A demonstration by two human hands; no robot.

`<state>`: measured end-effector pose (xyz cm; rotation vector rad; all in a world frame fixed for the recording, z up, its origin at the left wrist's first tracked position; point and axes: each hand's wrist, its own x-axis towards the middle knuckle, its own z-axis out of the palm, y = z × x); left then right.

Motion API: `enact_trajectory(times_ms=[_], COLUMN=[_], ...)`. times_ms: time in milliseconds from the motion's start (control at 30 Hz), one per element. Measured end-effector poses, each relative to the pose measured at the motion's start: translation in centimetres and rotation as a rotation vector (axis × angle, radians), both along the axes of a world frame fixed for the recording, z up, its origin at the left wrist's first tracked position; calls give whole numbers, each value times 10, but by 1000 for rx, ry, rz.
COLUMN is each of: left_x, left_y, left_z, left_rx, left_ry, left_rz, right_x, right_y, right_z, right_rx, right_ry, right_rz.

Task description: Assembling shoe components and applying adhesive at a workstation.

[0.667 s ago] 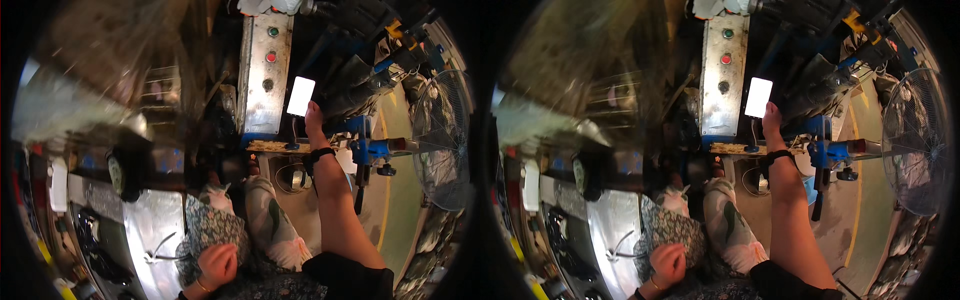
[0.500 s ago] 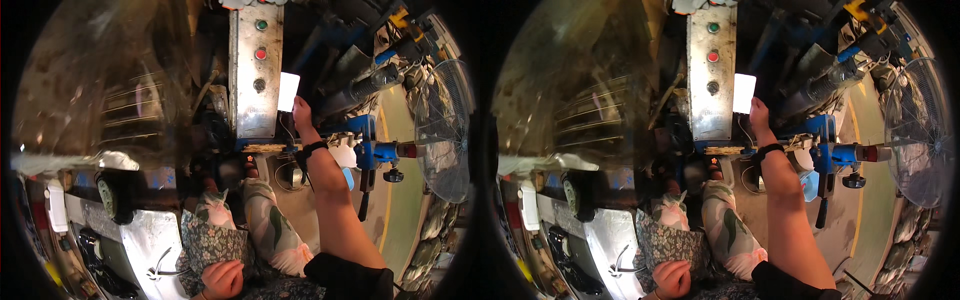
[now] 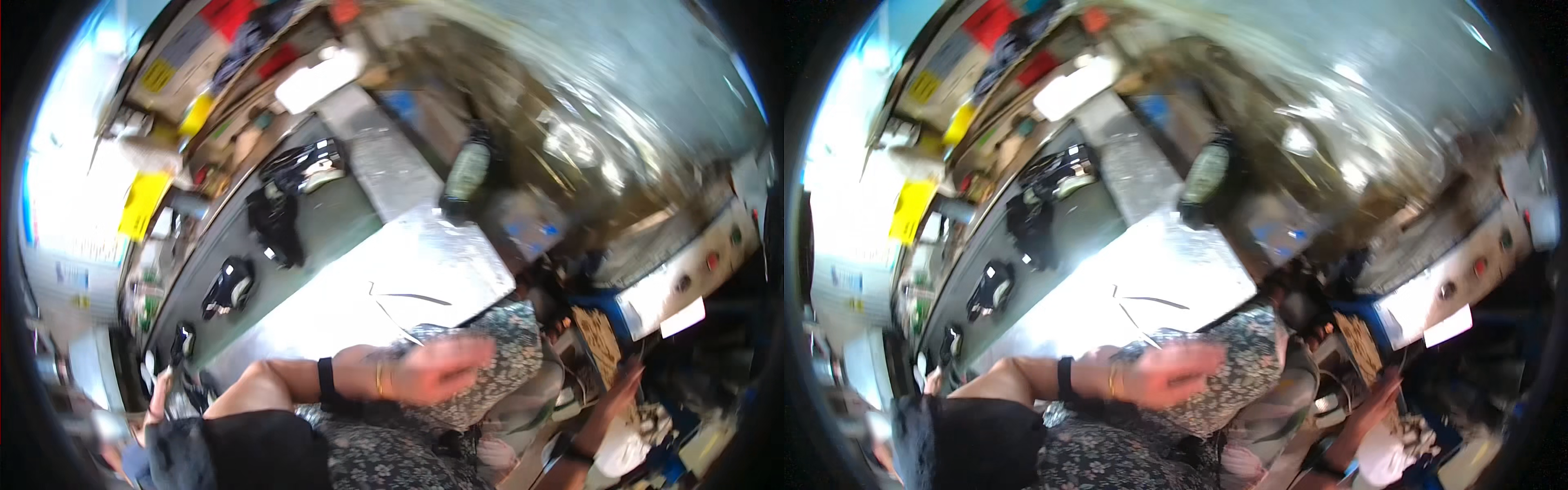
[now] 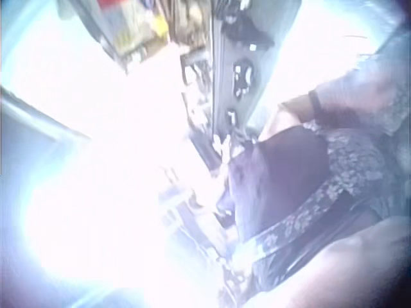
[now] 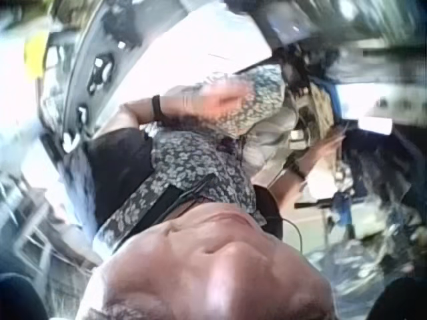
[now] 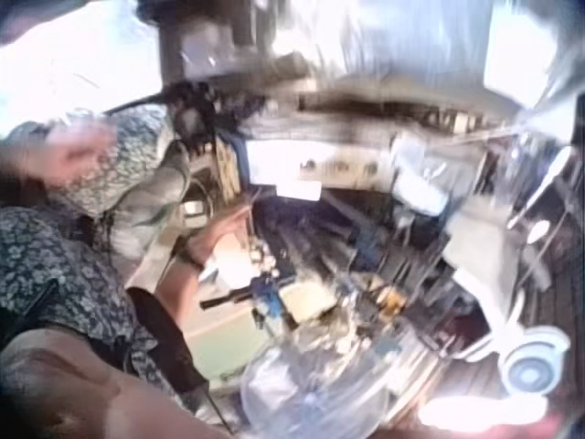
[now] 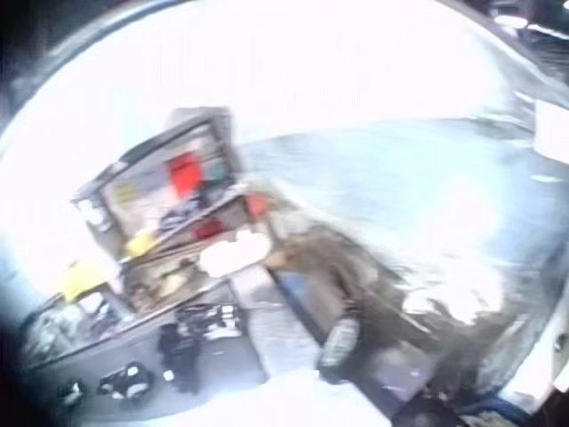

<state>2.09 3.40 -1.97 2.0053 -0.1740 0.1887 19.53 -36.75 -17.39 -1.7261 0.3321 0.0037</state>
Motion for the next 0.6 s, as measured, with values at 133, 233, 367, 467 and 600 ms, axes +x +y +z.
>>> enact_trajectory(times_ms=[133,233,367,467,600], left_x=[14,22,24,-1,-46], left_y=[159,301,430,448,433], left_z=[-2,-10,36,45,45], left_rx=[703,1069,794,1107,1223], left_ry=[-134,124,934,1135,815], left_rz=[853,1027,612,632,799], right_x=[-131,-187,-216,-237,-232], right_y=[32,16,-29,27,53], right_z=[34,36,17,57,71], right_rx=[-614,-482,-506,-809,-847], right_ry=[28,87,328,200,51], right_rz=[471,363,596,359,424])
